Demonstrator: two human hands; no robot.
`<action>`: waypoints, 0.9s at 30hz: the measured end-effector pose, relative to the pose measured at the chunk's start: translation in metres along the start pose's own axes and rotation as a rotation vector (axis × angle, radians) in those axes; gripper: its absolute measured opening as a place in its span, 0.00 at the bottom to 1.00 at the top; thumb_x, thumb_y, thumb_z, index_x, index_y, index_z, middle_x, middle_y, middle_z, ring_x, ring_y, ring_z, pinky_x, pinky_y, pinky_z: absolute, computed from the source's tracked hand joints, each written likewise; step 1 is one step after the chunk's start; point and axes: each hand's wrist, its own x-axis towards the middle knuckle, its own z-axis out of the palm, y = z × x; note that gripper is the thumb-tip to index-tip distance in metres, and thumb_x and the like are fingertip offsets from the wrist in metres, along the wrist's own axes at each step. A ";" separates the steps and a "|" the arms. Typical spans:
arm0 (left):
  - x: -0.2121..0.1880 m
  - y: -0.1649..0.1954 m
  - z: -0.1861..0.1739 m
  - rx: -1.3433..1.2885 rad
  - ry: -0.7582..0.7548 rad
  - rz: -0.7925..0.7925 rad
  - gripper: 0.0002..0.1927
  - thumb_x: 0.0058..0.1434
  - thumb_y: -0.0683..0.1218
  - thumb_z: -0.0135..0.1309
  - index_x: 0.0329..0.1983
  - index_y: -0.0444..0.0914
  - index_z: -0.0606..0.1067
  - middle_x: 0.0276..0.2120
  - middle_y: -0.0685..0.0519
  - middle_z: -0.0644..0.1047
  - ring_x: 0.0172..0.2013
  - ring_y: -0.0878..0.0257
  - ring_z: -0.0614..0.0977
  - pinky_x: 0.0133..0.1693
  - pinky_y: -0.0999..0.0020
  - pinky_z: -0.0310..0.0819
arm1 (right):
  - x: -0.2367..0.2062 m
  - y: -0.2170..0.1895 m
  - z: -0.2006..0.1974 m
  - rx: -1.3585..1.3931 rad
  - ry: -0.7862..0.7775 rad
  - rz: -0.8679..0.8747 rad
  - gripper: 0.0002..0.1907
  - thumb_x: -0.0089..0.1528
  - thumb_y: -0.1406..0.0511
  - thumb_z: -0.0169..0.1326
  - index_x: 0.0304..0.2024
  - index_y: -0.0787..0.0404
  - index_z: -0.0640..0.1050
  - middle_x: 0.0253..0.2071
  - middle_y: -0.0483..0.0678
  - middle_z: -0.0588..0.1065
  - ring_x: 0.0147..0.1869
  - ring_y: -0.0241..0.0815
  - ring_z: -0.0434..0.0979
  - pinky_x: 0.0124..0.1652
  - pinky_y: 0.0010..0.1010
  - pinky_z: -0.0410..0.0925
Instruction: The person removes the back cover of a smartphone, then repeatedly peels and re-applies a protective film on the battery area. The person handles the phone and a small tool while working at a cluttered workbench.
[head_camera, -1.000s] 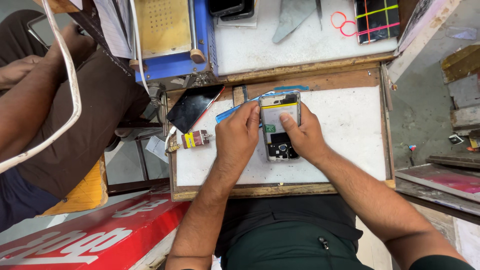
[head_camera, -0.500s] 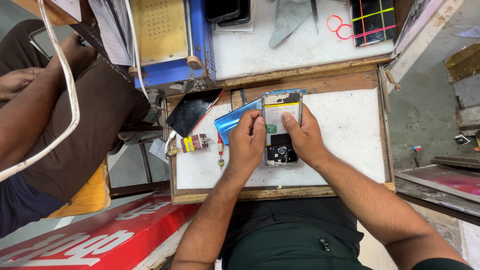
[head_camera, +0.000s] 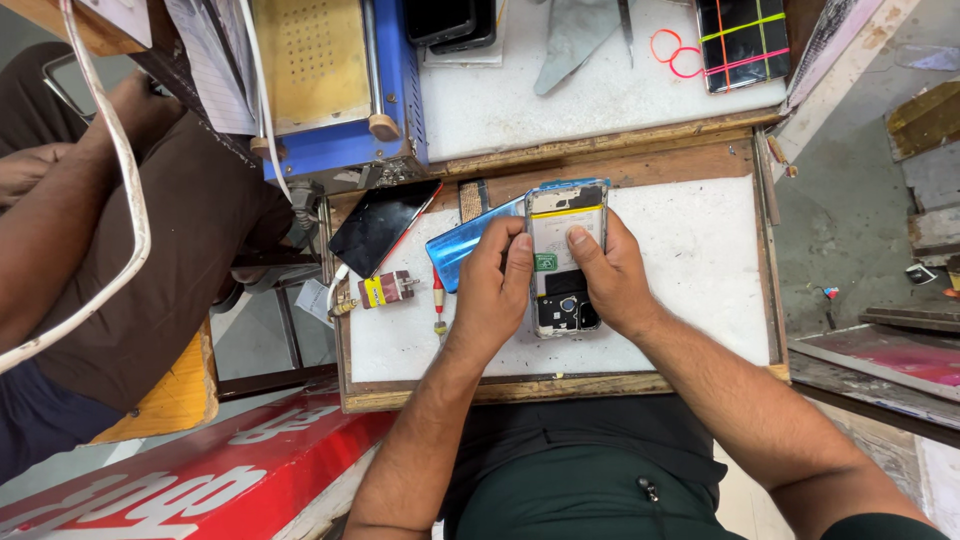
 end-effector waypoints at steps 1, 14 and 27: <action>-0.002 0.001 -0.002 -0.040 -0.024 -0.002 0.10 0.76 0.46 0.44 0.51 0.35 0.72 0.34 0.54 0.77 0.35 0.69 0.78 0.37 0.71 0.75 | 0.000 0.000 0.001 0.010 0.004 0.014 0.22 0.73 0.54 0.44 0.58 0.66 0.69 0.50 0.51 0.77 0.52 0.36 0.77 0.52 0.30 0.74; 0.005 -0.012 0.004 0.175 0.189 0.052 0.16 0.76 0.50 0.47 0.36 0.35 0.71 0.24 0.51 0.74 0.25 0.64 0.77 0.29 0.66 0.70 | -0.006 0.013 0.009 -0.038 -0.011 -0.082 0.23 0.73 0.55 0.46 0.59 0.67 0.69 0.52 0.51 0.77 0.55 0.36 0.76 0.54 0.30 0.72; -0.016 0.015 -0.018 -0.151 -0.149 -0.025 0.21 0.70 0.40 0.50 0.65 0.34 0.67 0.46 0.50 0.76 0.45 0.64 0.78 0.46 0.70 0.76 | -0.002 0.008 -0.002 0.069 -0.009 -0.058 0.23 0.73 0.53 0.46 0.58 0.66 0.70 0.51 0.50 0.77 0.54 0.36 0.76 0.54 0.31 0.72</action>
